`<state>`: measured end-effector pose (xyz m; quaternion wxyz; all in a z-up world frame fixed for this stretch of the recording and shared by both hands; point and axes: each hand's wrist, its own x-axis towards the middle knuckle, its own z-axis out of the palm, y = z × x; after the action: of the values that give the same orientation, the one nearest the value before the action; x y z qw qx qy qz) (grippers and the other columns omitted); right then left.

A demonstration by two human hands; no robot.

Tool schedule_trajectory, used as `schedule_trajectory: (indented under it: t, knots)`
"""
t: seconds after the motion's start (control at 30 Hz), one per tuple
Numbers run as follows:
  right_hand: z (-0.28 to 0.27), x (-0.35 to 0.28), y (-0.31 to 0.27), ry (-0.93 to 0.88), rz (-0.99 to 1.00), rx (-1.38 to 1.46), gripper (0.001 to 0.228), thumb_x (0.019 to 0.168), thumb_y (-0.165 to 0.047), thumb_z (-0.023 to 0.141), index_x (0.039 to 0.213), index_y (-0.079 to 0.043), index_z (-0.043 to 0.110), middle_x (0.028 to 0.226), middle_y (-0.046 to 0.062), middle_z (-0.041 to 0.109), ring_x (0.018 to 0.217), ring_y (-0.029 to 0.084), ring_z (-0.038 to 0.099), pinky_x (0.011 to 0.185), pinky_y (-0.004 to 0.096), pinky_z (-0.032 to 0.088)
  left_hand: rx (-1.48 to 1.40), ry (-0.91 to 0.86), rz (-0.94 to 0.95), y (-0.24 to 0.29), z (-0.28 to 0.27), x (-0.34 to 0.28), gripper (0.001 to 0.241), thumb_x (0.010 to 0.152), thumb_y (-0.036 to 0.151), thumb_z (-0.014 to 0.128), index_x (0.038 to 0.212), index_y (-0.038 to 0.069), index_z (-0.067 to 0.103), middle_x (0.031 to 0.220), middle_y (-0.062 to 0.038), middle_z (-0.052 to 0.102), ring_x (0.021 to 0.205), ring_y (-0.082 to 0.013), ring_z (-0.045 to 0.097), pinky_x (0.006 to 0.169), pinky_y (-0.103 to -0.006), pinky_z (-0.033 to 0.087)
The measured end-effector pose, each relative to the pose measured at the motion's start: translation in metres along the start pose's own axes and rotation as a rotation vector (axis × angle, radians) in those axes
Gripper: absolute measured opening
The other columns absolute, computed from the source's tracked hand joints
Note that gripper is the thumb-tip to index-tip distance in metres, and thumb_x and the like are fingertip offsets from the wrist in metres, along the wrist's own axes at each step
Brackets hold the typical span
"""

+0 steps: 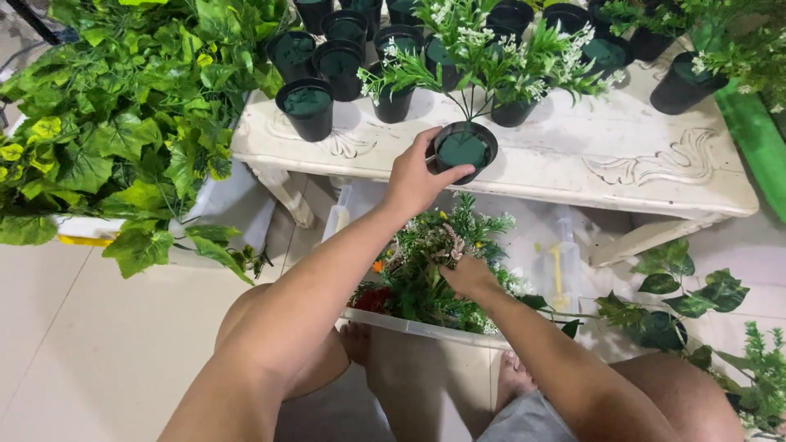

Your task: Arranging artificial green foliage by inserting individual sprigs into small pots containing floral foam.

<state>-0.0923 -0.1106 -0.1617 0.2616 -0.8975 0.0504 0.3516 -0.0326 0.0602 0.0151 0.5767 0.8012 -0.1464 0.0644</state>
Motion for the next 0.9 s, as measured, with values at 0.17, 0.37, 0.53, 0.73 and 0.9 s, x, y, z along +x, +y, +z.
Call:
schedule_trajectory:
  t: [0.17, 0.37, 0.53, 0.73, 0.9]
  knots:
    - [-0.013, -0.046, -0.029, 0.049, 0.026, -0.122, 0.055, 0.104, -0.044, 0.057, 0.105, 0.010, 0.065, 0.068, 0.012, 0.072, 0.049, 0.012, 0.066, 0.039, 0.027, 0.053, 0.019, -0.020, -0.001, 0.003, -0.003, -0.001, 0.091, 0.086, 0.048, 0.081, 0.147, -0.004, 0.038, 0.139, -0.032, 0.052, 0.133, -0.0479, 0.051, 0.106, -0.0516, 0.056]
    - [0.000, -0.001, -0.003, 0.121, -0.025, -0.131, 0.042, 0.102, -0.035, 0.061, 0.103, 0.007, 0.065, 0.064, 0.013, 0.067, 0.042, 0.015, 0.061, 0.032, 0.029, 0.045, 0.015, -0.017, -0.009, 0.004, -0.005, 0.000, 0.090, 0.087, 0.047, 0.081, 0.147, -0.004, 0.039, 0.138, -0.033, 0.053, 0.132, -0.0482, 0.052, 0.105, -0.0524, 0.056]
    - [0.005, 0.018, -0.001, 0.178, -0.093, -0.081, 0.040, 0.100, -0.034, 0.066, 0.074, -0.003, 0.064, 0.057, 0.010, 0.061, 0.042, 0.017, 0.059, 0.037, 0.030, 0.047, 0.016, -0.014, -0.014, 0.006, -0.005, 0.004, 0.090, 0.086, 0.047, 0.081, 0.147, -0.005, 0.039, 0.136, -0.033, 0.054, 0.129, -0.0489, 0.055, 0.103, -0.0533, 0.056]
    - [-0.014, -0.006, -0.033, 0.168, -0.276, 0.070, 0.026, 0.099, -0.020, 0.061, 0.105, 0.004, 0.068, 0.087, 0.022, 0.071, 0.074, 0.036, 0.074, 0.052, 0.040, 0.056, 0.029, 0.017, -0.039, -0.007, -0.007, 0.013, 0.092, 0.083, 0.050, 0.083, 0.146, -0.002, 0.041, 0.136, -0.032, 0.057, 0.126, -0.0467, 0.059, 0.100, -0.0509, 0.059]
    - [-0.036, -0.045, -0.050, 0.103, -0.327, 0.441, 0.040, 0.104, -0.012, 0.040, 0.137, 0.010, 0.040, 0.129, 0.040, 0.058, 0.070, 0.037, 0.078, 0.051, 0.039, 0.067, 0.014, 0.032, -0.072, -0.003, -0.015, 0.015, 0.091, 0.085, 0.051, 0.082, 0.148, 0.000, 0.039, 0.137, -0.033, 0.056, 0.122, -0.0464, 0.061, 0.098, -0.0504, 0.060]
